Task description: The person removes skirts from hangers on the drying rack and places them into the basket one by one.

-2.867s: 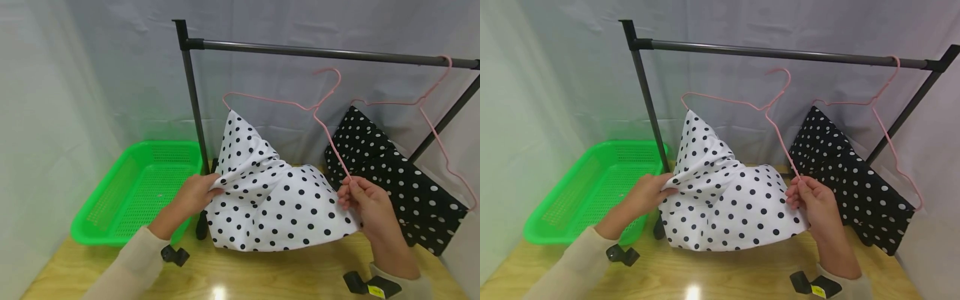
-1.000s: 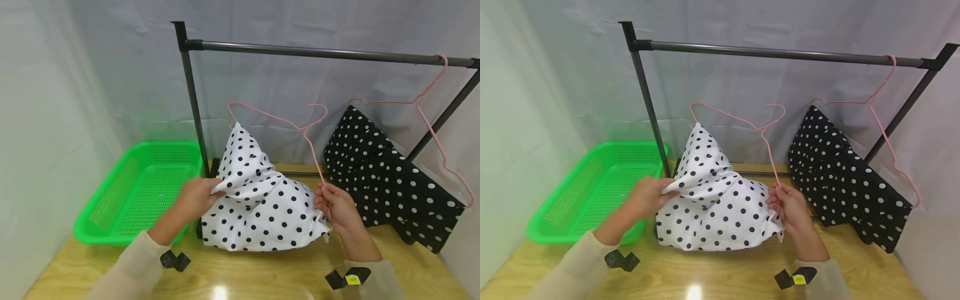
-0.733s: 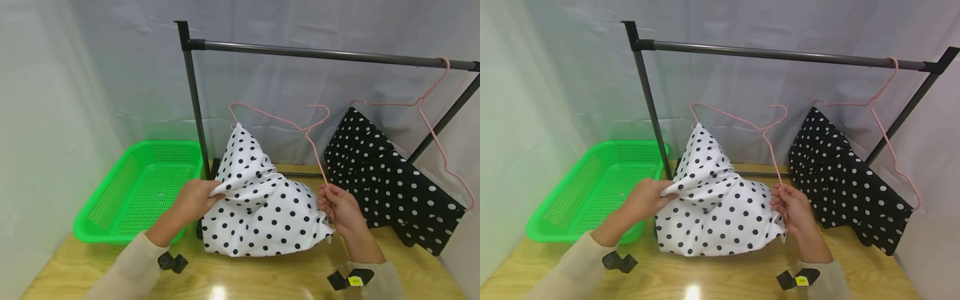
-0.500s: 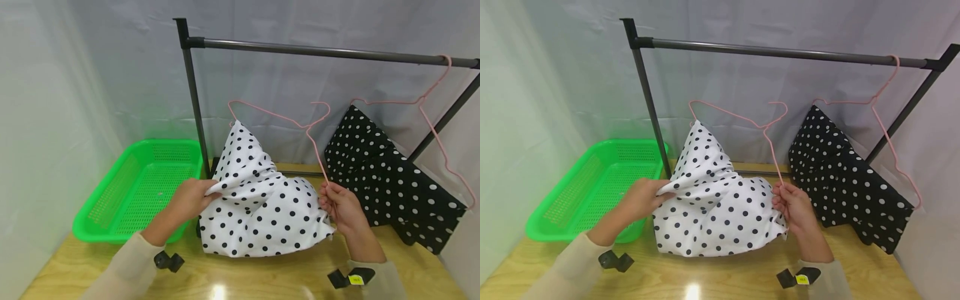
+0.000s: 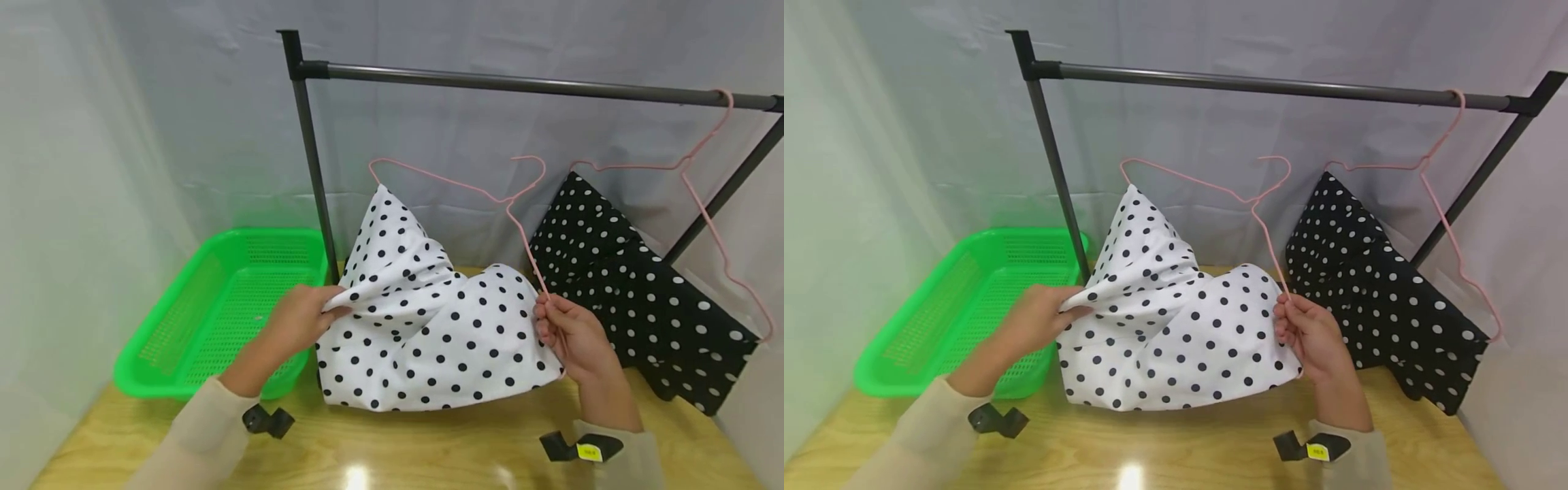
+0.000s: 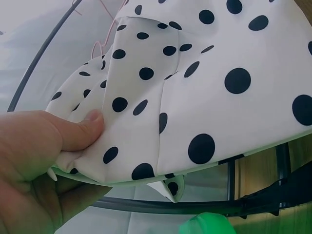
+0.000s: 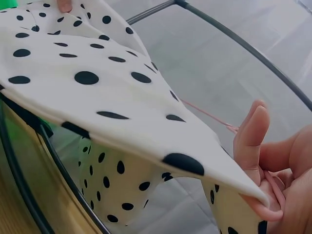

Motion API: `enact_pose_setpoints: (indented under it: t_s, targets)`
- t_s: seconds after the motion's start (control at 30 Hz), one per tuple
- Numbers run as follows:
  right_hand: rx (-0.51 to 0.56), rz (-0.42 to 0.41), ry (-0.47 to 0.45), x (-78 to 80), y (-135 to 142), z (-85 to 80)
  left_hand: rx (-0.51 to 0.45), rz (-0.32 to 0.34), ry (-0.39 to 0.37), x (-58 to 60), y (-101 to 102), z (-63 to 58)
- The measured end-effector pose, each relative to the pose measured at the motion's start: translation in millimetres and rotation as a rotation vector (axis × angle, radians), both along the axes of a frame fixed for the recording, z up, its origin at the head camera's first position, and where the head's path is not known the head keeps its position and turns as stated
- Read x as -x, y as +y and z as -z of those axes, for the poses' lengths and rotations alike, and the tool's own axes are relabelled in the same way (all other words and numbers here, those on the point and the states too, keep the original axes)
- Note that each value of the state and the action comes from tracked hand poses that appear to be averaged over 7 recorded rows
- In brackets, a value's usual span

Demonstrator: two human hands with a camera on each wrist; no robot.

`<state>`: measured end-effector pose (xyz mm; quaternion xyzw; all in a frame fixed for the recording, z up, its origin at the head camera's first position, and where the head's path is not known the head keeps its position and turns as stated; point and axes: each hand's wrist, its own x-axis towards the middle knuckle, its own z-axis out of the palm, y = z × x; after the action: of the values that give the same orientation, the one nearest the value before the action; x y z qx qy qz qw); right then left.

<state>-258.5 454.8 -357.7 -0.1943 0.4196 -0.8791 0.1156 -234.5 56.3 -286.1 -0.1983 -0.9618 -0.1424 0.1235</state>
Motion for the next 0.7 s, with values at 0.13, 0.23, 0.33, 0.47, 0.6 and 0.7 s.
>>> enact_pose_setpoints:
  t_s: [0.13, 0.23, 0.33, 0.47, 0.6, 0.7]
  targets:
    - [0.016, -0.02, 0.001, 1.8, 1, -0.4, 0.018, -0.01, 0.002, -0.6, 1, -2.9]
    - [0.002, -0.003, -0.016, 2.6, 0, -0.6, 0.03, -0.003, 0.014, -1.1, 4, -2.9]
    - [-0.027, 0.02, -0.038, 3.0, -2, -0.7, 0.031, 0.004, 0.021, -2.9, 6, -1.5]
    - [-0.077, 0.065, -0.082, 4.0, -5, -2.3, 0.029, -0.002, 0.002, -5.2, 7, 1.0]
    - [-0.104, 0.107, -0.124, 4.2, -4, -4.0, 0.024, 0.012, -0.029, -5.7, 11, 2.5]
    - [-0.104, 0.11, -0.133, 4.3, -3, -4.1, 0.016, 0.028, -0.035, -5.6, 14, 3.5]
